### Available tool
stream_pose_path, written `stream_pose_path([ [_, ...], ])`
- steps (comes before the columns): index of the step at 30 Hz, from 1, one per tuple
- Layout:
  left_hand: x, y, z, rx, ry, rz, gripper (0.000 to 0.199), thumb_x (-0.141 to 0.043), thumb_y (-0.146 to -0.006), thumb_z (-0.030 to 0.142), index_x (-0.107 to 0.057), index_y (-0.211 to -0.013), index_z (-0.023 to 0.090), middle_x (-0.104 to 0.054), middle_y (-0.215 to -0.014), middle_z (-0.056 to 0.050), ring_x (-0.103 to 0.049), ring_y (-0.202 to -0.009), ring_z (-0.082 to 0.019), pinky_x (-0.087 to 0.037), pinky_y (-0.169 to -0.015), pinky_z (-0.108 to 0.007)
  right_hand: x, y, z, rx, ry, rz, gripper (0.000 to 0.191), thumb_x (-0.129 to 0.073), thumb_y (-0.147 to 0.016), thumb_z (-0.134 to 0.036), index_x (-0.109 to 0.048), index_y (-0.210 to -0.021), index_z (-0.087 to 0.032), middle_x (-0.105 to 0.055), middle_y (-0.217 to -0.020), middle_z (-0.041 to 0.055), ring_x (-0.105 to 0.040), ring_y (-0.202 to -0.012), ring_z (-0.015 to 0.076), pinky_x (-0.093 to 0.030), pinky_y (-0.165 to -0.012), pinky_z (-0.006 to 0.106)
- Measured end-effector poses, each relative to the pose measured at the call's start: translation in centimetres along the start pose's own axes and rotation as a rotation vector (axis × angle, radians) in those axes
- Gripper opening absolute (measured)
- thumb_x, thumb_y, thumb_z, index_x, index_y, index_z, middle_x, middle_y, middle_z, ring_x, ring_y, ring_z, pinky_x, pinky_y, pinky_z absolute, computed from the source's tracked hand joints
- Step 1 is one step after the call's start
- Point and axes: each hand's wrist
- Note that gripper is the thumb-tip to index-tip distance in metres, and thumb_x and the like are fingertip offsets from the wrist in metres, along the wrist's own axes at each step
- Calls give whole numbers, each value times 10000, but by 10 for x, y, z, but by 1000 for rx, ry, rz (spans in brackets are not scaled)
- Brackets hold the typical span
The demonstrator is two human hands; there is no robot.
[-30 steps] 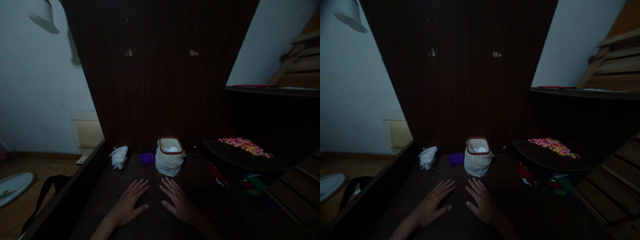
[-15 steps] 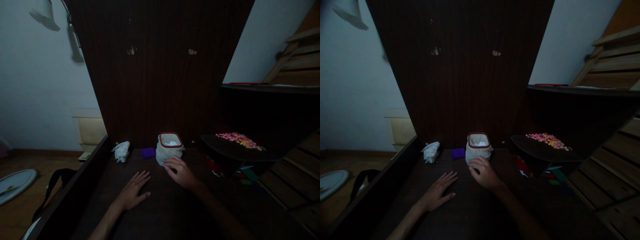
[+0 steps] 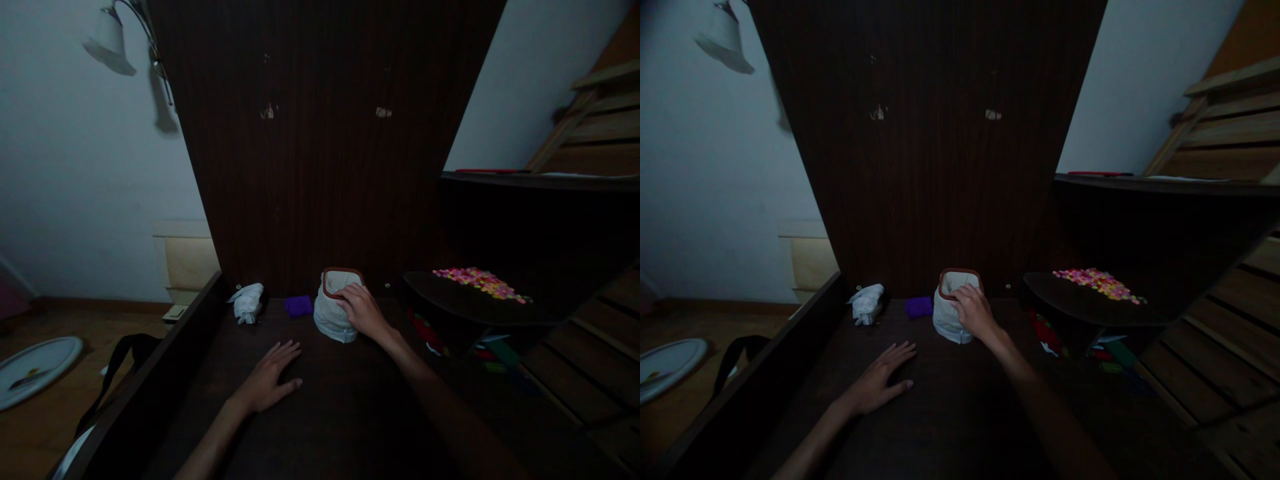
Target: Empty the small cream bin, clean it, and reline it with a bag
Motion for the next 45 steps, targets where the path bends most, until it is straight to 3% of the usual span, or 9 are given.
stream_pose_path([
  [6,15,-11,18,125,227,235,692,-578,-955,528,-366,-1542,229,-435,-1594,-133,-421,-1469,-323,-358,-1213,-530,5,10,-12,20,-38,-13,222,-522,-974,-182,-723,-1066,-201,-736,-968,82,-635,-966,260,-483,-874,413],
  [13,32,-52,40,7,461,461,952,-723,-844,582,-199,-1559,236,-320,-1633,-156,-341,-1504,-333,-276,-1248,-523,11,26,-33,66,-131,-30,207,-527,-977,-178,-723,-1043,-190,-721,-953,88,-642,-935,246,-515,-856,388],
  [18,27,-73,47,-58,563,446,1259,-866,-668,605,-101,-1588,214,-198,-1668,-201,-237,-1536,-388,-224,-1253,-565,22,34,-50,100,-301,-104,212,-541,-975,-169,-712,-1097,-191,-718,-1019,87,-633,-1004,239,-521,-902,390],
  [23,23,-78,55,-136,717,391,1415,-941,-570,558,-56,-1612,196,-342,-1601,-212,-363,-1476,-405,-246,-1244,-576,32,39,-65,103,-414,-115,193,-542,-973,-147,-718,-1047,-176,-682,-1009,90,-625,-988,223,-524,-888,368],
  [28,24,-76,58,-162,730,415,1425,-959,-552,513,-51,-1608,209,-326,-1608,-213,-359,-1480,-408,-269,-1237,-571,35,41,-73,108,-416,-145,185,-511,-972,-128,-691,-992,-165,-650,-965,86,-614,-937,221,-523,-832,355],
  [37,19,-75,52,-208,684,446,1394,-946,-575,515,-59,-1606,211,-142,-1670,-228,-206,-1538,-426,-162,-1257,-601,33,42,-81,124,-421,-132,161,-506,-930,-90,-641,-957,-174,-632,-935,79,-598,-925,226,-514,-833,361],
  [41,19,-75,54,-202,717,436,1422,-954,-555,523,-42,-1601,214,-190,-1647,-242,-246,-1523,-428,-178,-1248,-607,35,42,-83,140,-421,-127,156,-500,-939,-98,-631,-947,-182,-632,-918,71,-599,-907,219,-515,-839,360],
  [45,19,-76,59,-195,730,442,1359,-925,-590,461,-41,-1583,177,-361,-1553,-236,-404,-1438,-415,-255,-1218,-612,33,43,-84,141,-416,-97,148,-502,-942,-100,-623,-938,-186,-630,-906,68,-596,-894,219,-514,-840,368],
])
Point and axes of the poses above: each hand's wrist, its own y-axis away from the middle knuckle, its own x-axis out of the back of the hand, z = x × y
